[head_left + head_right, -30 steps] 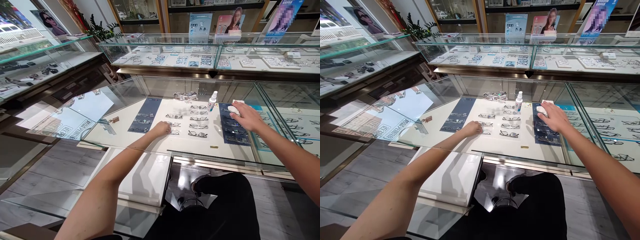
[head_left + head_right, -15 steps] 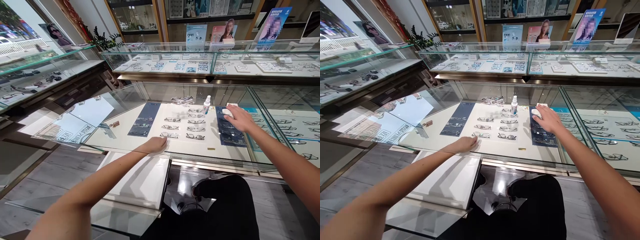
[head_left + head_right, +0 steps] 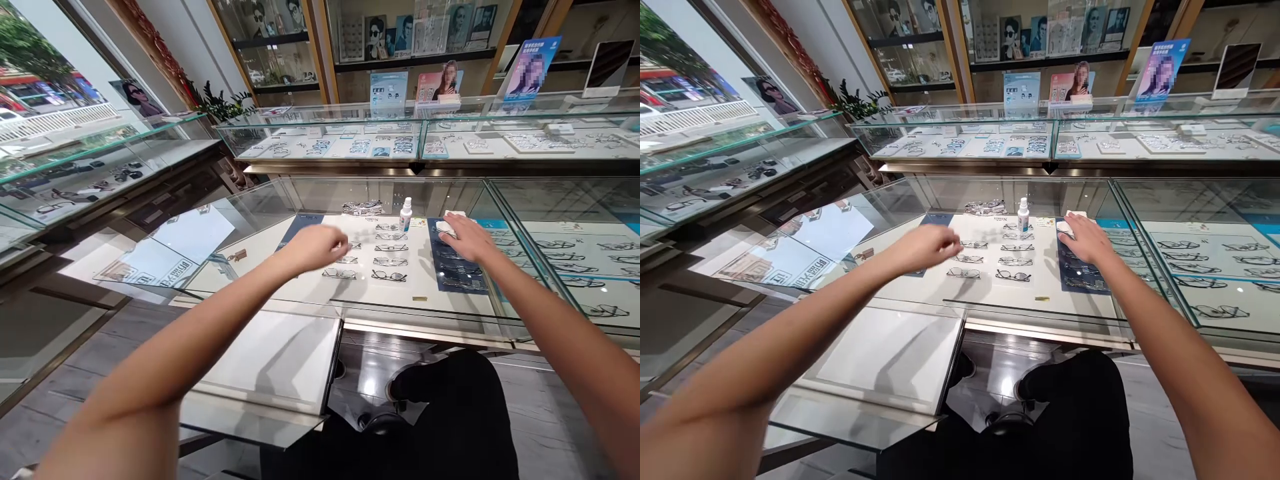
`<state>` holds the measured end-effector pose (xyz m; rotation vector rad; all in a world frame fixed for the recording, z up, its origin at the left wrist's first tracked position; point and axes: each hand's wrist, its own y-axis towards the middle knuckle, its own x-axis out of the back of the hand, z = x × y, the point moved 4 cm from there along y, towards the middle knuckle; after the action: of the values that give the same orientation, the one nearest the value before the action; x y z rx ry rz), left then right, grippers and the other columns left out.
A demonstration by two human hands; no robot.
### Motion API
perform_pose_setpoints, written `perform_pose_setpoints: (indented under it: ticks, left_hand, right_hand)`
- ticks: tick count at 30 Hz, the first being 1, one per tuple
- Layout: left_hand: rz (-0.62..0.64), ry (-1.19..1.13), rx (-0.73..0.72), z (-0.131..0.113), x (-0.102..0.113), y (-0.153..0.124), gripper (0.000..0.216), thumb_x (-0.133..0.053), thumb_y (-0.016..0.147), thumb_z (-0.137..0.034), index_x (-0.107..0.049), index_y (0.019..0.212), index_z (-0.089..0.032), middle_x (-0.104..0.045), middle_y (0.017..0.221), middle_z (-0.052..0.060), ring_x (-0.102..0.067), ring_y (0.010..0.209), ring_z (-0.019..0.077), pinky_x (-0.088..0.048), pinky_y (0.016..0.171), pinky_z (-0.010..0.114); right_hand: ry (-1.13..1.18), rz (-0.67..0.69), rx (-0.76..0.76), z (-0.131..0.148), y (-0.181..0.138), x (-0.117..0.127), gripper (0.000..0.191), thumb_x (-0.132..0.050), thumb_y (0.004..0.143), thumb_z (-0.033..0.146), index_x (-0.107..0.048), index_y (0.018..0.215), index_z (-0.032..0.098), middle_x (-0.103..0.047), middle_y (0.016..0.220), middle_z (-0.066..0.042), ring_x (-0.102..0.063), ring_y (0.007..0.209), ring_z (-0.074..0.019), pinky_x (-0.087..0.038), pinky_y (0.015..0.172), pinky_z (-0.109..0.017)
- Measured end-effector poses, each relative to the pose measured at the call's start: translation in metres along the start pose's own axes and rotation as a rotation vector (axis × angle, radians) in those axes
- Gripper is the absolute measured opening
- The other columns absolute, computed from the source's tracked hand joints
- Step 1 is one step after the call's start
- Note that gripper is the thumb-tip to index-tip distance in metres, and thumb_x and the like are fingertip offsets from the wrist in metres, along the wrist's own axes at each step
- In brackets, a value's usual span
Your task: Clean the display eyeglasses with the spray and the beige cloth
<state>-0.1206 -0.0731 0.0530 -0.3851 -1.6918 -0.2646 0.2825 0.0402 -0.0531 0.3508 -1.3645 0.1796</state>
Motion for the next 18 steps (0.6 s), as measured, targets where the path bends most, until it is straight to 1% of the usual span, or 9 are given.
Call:
perform_pose_setpoints:
  ticks: [1,2,4,5,6,8,11,14,18]
  left_hand:
    - [-0.138,0.115,0.024,0.003,0.003,0.025,0.034,-0.054,0.105,-0.037,-0.084,0.102,-0.020,-0.080,0.104,0.010,-0.071,0.099,0.0283,-0.050,0.079,0.037]
    - [-0.220,0.203,0.028,0.006,0.001,0.049,0.035,-0.053,0.104,-0.032,-0.084,0.110,-0.018,-0.079,0.116,0.014,-0.069,0.111,0.0321,-0.051,0.087,0.040]
    - [-0.229,0.299,0.017,0.012,-0.011,0.091,0.038,-0.053,0.105,-0.030,-0.083,0.122,-0.015,-0.075,0.139,0.017,-0.062,0.126,0.0367,-0.049,0.099,0.047]
    - [-0.205,0.319,0.023,0.015,-0.018,0.109,0.038,-0.053,0.105,-0.029,-0.083,0.124,-0.014,-0.072,0.148,0.017,-0.059,0.132,0.0379,-0.047,0.104,0.049]
    - [-0.184,0.324,0.025,0.018,-0.025,0.125,0.038,-0.054,0.105,-0.029,-0.083,0.124,-0.014,-0.071,0.151,0.017,-0.056,0.136,0.0391,-0.045,0.107,0.050]
    - [-0.153,0.327,0.037,0.024,-0.037,0.147,0.035,-0.057,0.102,-0.027,-0.084,0.119,-0.012,-0.073,0.149,0.019,-0.054,0.137,0.0402,-0.043,0.109,0.052]
    - [-0.136,0.333,0.057,0.032,-0.051,0.169,0.031,-0.058,0.099,-0.023,-0.084,0.111,-0.011,-0.077,0.137,0.023,-0.056,0.133,0.0402,-0.041,0.110,0.052]
    - [-0.131,0.337,0.089,0.039,-0.058,0.182,0.030,-0.060,0.097,-0.022,-0.083,0.110,-0.010,-0.080,0.125,0.025,-0.058,0.129,0.0403,-0.040,0.111,0.052]
    - [-0.114,0.355,0.121,0.048,-0.061,0.190,0.031,-0.056,0.099,-0.023,-0.083,0.109,-0.009,-0.081,0.116,0.025,-0.061,0.125,0.0391,-0.041,0.109,0.051]
  right_hand:
    - [0.000,-0.001,0.001,0.000,0.000,0.000,0.077,-0.034,0.110,0.064,-0.046,0.171,0.020,-0.041,0.184,-0.013,-0.040,0.170,-0.0380,-0.036,0.137,-0.063]
    - [0.000,0.000,-0.001,0.000,0.001,0.000,0.077,-0.034,0.110,0.064,-0.046,0.171,0.020,-0.041,0.184,-0.013,-0.040,0.170,-0.0380,-0.037,0.137,-0.062]
    - [-0.001,0.008,-0.019,0.000,0.001,0.000,0.078,-0.033,0.110,0.065,-0.046,0.172,0.019,-0.039,0.184,-0.012,-0.039,0.170,-0.0380,-0.036,0.137,-0.062]
    - [0.000,0.014,-0.024,0.000,0.001,0.000,0.079,-0.033,0.109,0.065,-0.045,0.172,0.019,-0.039,0.185,-0.012,-0.038,0.171,-0.0380,-0.036,0.138,-0.061]
    - [0.003,0.018,-0.023,0.000,0.001,0.000,0.079,-0.034,0.109,0.065,-0.045,0.172,0.018,-0.038,0.185,-0.013,-0.038,0.171,-0.0378,-0.035,0.138,-0.061]
    - [0.011,0.018,-0.016,0.002,0.000,0.000,0.079,-0.034,0.109,0.065,-0.045,0.172,0.019,-0.038,0.185,-0.013,-0.037,0.171,-0.0375,-0.034,0.139,-0.060]
    - [0.025,0.015,-0.021,0.003,0.000,0.001,0.078,-0.035,0.109,0.065,-0.045,0.172,0.021,-0.038,0.185,-0.012,-0.037,0.171,-0.0375,-0.034,0.139,-0.062]
    - [0.028,0.027,-0.038,0.005,-0.001,0.001,0.079,-0.036,0.109,0.065,-0.043,0.174,0.020,-0.036,0.186,-0.011,-0.036,0.172,-0.0376,-0.033,0.139,-0.062]
    - [0.030,0.024,-0.035,0.006,0.000,0.002,0.078,-0.037,0.109,0.064,-0.043,0.174,0.022,-0.036,0.186,-0.011,-0.036,0.172,-0.0371,-0.034,0.138,-0.062]
